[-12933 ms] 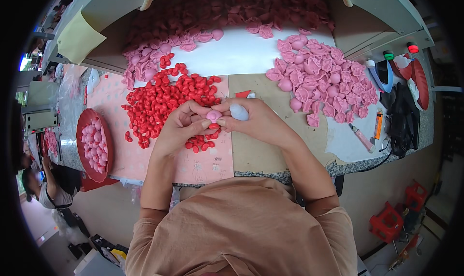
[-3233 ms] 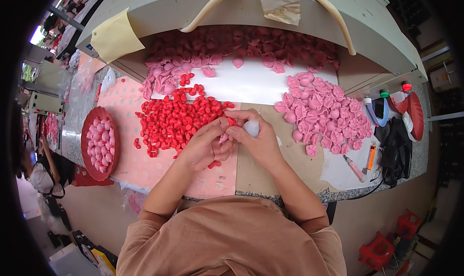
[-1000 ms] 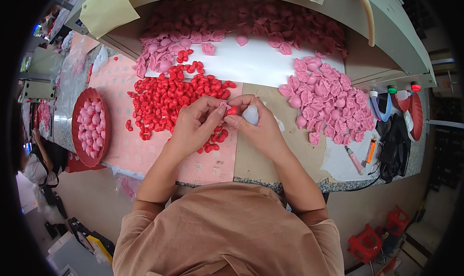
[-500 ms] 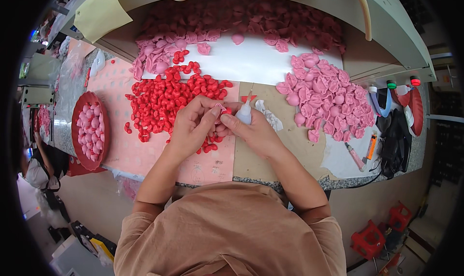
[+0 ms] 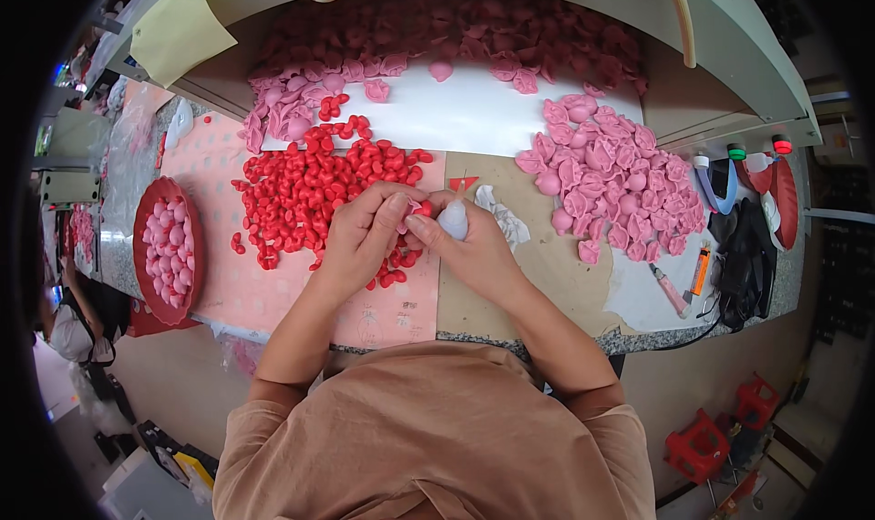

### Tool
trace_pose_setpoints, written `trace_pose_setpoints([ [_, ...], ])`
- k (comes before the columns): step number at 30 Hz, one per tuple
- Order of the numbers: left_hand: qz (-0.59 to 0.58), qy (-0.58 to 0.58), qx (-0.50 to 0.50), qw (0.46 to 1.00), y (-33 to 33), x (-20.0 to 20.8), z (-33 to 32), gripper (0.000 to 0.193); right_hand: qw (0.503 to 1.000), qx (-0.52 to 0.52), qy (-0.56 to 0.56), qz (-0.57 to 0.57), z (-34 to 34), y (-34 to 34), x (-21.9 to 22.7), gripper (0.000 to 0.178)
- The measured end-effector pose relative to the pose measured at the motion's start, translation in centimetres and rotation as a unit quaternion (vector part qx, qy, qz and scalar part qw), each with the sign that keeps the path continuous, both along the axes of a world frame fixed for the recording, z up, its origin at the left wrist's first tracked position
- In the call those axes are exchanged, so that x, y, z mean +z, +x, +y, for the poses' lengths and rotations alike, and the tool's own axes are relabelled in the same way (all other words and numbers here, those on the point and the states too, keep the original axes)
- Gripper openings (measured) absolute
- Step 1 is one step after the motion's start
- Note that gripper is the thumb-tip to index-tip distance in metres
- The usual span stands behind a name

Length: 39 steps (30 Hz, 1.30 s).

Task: Assembling small plastic toy parts by applying glue and joining red decorative pieces onto pink/white bases.

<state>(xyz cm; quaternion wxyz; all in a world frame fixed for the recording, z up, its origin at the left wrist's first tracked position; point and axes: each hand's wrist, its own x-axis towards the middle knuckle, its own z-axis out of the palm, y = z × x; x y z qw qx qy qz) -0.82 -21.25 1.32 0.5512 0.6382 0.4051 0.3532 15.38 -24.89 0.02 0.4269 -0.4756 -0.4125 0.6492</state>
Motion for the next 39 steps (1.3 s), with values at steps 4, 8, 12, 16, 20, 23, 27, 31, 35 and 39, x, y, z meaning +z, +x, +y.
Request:
trace_pose_setpoints([
  [4,0.002,0.031,0.020,0.999,0.4,-0.5,-0.4,0.024,0.995,0.005,-0.052,0.080,0.3,0.2,-0.1,0.024],
  [8,0.034,0.059,0.020,0.998,0.5,0.0,-0.4,0.024,0.997,0.003,-0.028,0.069,0.1,0.2,-0.1,0.024],
  [12,0.011,0.052,0.000,0.999,0.5,0.0,0.3,0.023,0.997,-0.007,-0.035,0.062,0.5,0.6,0.5,0.025],
  [16,0.019,0.065,-0.007,0.998,0.7,-0.2,0.1,0.026,0.997,-0.021,0.001,0.073,0.6,0.6,0.1,0.026],
  [20,0.014,0.067,-0.002,0.998,1.0,-0.1,-0.4,0.028,0.998,-0.014,0.058,0.005,0.5,1.0,-0.6,0.024],
  [23,0.013,0.045,-0.010,0.999,0.6,-0.2,-0.6,0.028,0.999,-0.003,0.044,0.019,0.3,0.8,0.0,0.021],
  [27,-0.053,-0.013,-0.040,0.998,0.3,-0.5,-0.9,0.028,0.998,-0.011,0.039,0.056,-0.5,0.4,0.3,0.019],
  [31,-0.099,-0.033,-0.035,0.994,0.5,-0.8,-1.0,0.032,0.992,-0.007,0.005,0.124,-0.2,0.2,0.5,0.018],
  [35,-0.068,-0.068,-0.006,0.995,1.5,0.2,-0.6,0.031,0.992,-0.034,-0.013,0.123,0.3,0.5,0.0,0.019],
  [39,-0.042,-0.011,0.012,0.999,1.2,0.1,-0.3,0.025,0.996,-0.062,0.023,0.054,0.5,0.2,0.4,0.024],
])
